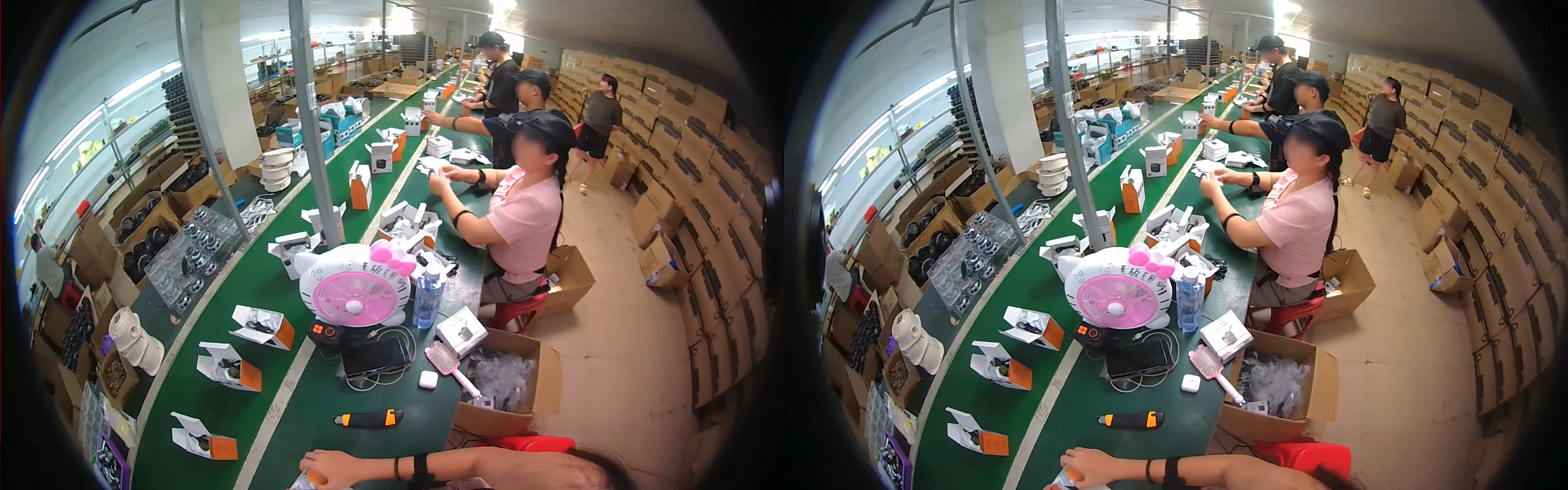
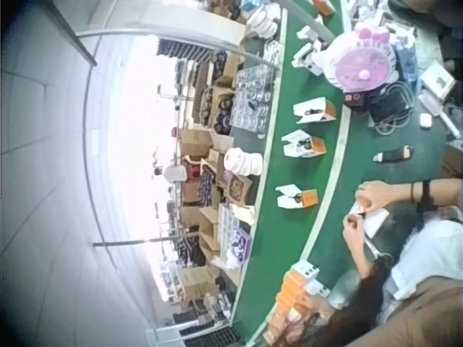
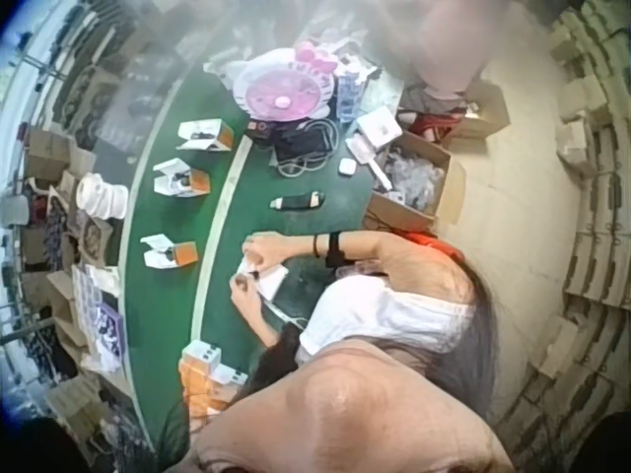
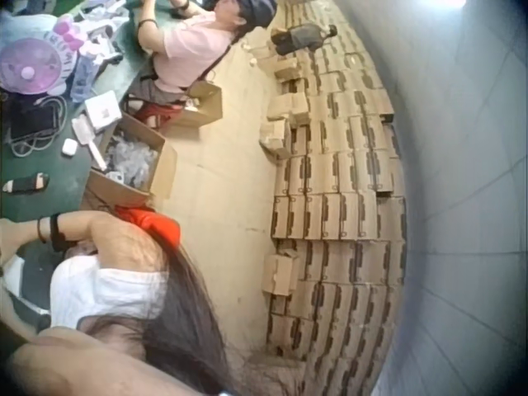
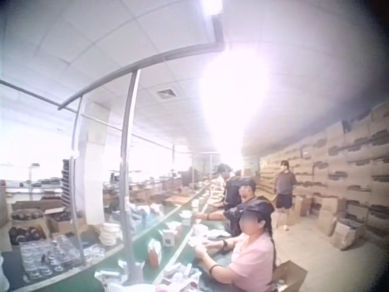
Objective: Assemble and pack electronic components into small cardboard boxes on a factory production line.
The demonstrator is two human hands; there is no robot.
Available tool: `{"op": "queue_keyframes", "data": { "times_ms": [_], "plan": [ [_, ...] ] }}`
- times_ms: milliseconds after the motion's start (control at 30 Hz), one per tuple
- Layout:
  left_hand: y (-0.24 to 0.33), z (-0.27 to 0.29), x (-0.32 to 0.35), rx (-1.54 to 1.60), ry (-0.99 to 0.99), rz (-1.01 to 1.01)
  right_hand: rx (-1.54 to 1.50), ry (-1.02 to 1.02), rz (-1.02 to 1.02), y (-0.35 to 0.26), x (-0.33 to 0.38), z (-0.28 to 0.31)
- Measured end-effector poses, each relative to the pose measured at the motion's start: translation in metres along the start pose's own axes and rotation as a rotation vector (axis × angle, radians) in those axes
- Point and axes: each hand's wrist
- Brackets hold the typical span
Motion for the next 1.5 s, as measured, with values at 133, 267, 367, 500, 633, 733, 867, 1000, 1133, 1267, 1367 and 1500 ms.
{"op": "queue_keyframes", "data": {
  "times_ms": [133,267,367,500,633,733,867,1000,1133,1267,1367,1500],
  "plan": [
    [-0.033,-0.003,0.001,0.564,0.004,0.157,-0.572,0.001,-0.064,0.020,0.001,-0.007],
    [-0.074,-0.015,0.012,0.869,0.074,0.166,-1.045,0.129,-0.220,0.053,0.008,-0.026],
    [-0.094,-0.026,0.017,0.386,-0.009,-0.132,-1.149,-0.203,-0.336,0.071,0.014,-0.041],
    [-0.087,-0.045,0.015,0.443,0.071,-0.241,-1.235,-0.123,-0.281,0.072,0.014,-0.052],
    [-0.064,-0.051,0.014,0.402,0.096,-0.278,-1.217,-0.165,-0.374,0.066,0.009,-0.041],
    [-0.054,-0.049,0.014,0.403,0.101,-0.274,-1.201,-0.173,-0.445,0.064,0.003,-0.027],
    [-0.055,-0.047,0.012,0.426,0.111,-0.264,-1.170,-0.245,-0.292,0.061,-0.008,-0.014],
    [-0.065,-0.047,0.008,0.482,0.125,-0.254,-1.000,-0.286,-0.285,0.060,-0.016,-0.003],
    [-0.084,-0.042,0.002,0.584,0.140,-0.241,-0.955,-0.349,-0.319,0.052,-0.026,0.002],
    [-0.111,-0.017,-0.008,0.836,0.241,-0.237,-1.206,-0.443,-0.245,0.034,-0.052,-0.008],
    [-0.128,0.010,-0.012,1.149,0.314,-0.191,-1.388,-0.526,-0.290,0.020,-0.081,-0.020],
    [-0.141,0.034,-0.013,1.695,0.311,0.021,-1.620,-0.495,-0.255,0.000,-0.127,-0.044]
  ]
}}
Point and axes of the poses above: each hand's wrist, its own x-axis away from the middle knuckle, its own z-axis out of the back of the hand, y = z × x, and after that the axes turned 3 degrees about x, right-handed
